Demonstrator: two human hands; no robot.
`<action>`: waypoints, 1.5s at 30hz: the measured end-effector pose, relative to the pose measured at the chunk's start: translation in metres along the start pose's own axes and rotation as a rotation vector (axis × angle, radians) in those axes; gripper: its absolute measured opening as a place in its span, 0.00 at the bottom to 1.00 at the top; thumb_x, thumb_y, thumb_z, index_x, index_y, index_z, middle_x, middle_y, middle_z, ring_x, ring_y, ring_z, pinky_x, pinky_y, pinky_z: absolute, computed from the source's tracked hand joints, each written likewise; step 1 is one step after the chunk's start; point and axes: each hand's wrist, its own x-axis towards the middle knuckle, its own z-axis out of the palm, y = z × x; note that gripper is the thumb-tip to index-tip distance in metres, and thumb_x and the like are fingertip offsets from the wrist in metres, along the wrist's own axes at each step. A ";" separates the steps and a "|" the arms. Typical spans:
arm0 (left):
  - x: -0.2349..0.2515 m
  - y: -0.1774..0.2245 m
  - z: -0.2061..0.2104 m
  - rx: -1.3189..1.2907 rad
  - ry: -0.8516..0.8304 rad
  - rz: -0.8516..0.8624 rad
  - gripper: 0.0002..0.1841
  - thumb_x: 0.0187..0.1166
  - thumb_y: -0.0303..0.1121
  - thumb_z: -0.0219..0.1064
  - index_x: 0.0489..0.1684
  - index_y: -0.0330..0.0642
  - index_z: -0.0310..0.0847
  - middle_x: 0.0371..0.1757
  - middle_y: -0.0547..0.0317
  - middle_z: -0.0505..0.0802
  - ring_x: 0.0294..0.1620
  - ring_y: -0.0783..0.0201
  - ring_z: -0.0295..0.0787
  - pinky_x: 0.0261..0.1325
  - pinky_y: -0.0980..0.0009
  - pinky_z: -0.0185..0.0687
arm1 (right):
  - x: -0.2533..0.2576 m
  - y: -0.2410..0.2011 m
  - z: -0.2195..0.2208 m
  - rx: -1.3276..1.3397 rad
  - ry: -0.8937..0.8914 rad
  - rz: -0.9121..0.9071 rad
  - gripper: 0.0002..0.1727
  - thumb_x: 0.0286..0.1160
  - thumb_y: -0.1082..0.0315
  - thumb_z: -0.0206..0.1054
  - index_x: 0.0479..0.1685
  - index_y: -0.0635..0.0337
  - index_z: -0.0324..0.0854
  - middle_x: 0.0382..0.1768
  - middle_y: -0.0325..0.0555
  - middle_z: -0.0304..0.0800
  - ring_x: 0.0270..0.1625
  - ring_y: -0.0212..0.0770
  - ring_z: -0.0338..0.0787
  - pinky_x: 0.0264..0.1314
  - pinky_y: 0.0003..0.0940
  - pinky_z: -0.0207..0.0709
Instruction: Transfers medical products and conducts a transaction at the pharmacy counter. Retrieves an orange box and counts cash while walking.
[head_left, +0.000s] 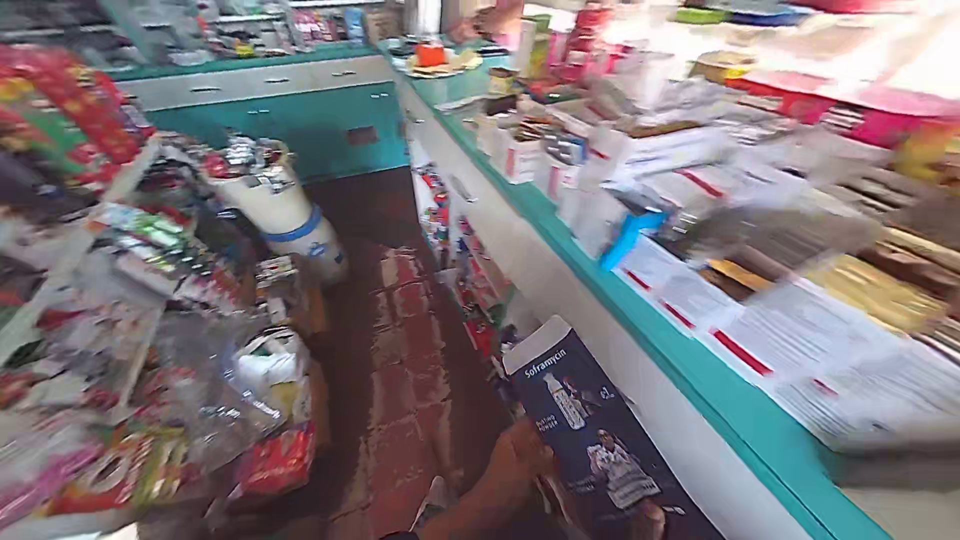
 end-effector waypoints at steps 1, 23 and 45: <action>0.011 0.016 -0.021 -0.014 0.104 0.045 0.19 0.80 0.27 0.64 0.68 0.34 0.69 0.50 0.69 0.94 0.52 0.76 0.92 0.62 0.71 0.87 | 0.006 0.001 0.033 -0.013 -0.088 0.031 0.20 0.89 0.60 0.60 0.59 0.74 0.71 0.49 0.37 0.88 0.56 0.09 0.84 0.65 0.12 0.76; 0.196 0.291 -0.404 1.301 0.813 0.840 0.07 0.66 0.24 0.71 0.36 0.37 0.95 0.35 0.57 0.98 0.35 0.70 0.96 0.44 0.74 0.90 | 0.218 -0.073 0.579 -0.010 -0.898 -1.001 0.11 0.72 0.60 0.67 0.34 0.58 0.90 0.36 0.50 0.94 0.43 0.52 0.95 0.45 0.47 0.87; 0.589 0.566 -0.724 -0.012 0.285 1.336 0.29 0.84 0.61 0.54 0.65 0.49 0.85 0.60 0.63 0.94 0.66 0.70 0.88 0.71 0.68 0.81 | 0.391 -0.055 1.097 1.138 -1.753 0.545 0.18 0.68 0.80 0.72 0.59 0.63 0.82 0.50 0.33 0.94 0.56 0.24 0.91 0.65 0.27 0.85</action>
